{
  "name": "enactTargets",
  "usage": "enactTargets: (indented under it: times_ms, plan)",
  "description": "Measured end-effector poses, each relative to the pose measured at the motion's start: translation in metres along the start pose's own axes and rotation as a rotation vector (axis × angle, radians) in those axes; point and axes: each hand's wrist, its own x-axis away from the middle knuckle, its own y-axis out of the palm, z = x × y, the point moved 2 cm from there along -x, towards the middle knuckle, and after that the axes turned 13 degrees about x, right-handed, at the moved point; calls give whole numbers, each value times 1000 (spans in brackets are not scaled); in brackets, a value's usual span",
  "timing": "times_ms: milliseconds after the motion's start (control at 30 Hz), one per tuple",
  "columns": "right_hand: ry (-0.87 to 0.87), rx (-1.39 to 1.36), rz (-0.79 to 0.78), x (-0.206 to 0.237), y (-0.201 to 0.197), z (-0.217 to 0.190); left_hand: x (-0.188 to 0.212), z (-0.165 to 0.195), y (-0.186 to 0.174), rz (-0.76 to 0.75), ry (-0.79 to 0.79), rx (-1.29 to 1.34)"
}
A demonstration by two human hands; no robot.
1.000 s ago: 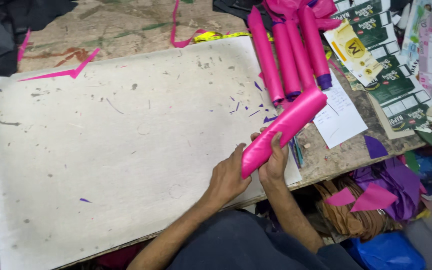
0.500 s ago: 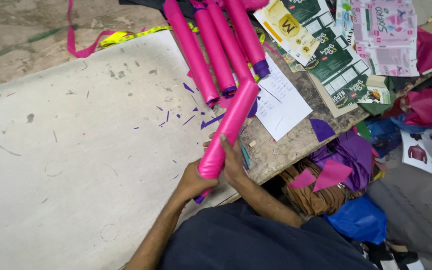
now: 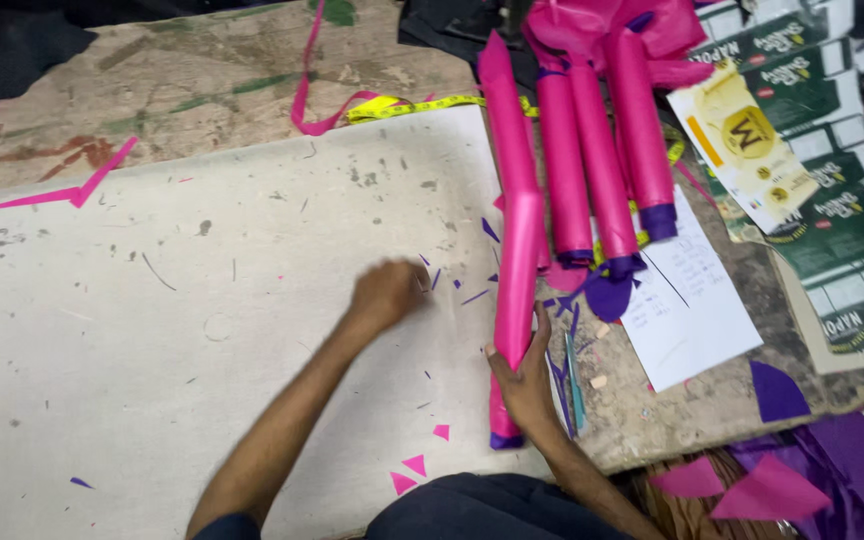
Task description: The person folds and rolls pink and purple fabric pieces into cylindrical bundles on a work table. They repeatedly align edges, fold the fabric, roll it tightly, and place the finished rolls aside. The process is repeated multiple times with similar fabric pieces.
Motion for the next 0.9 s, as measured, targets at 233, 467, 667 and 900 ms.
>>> enactTargets:
  times_ms: [233,467,667,900]
  plan:
    - [355,236,-461,-3,-3,-45,-134,-47,-141,1053,382,-367]
    - [129,163,-366,-6,-3,-29,-121,-76,-185,814,406,876]
    - [-17,-30,-332,-13,-5,-13,80,-111,-99,674,314,1166]
    - [-488,79,-596,-17,27,-86,252,-119,25,607,229,537]
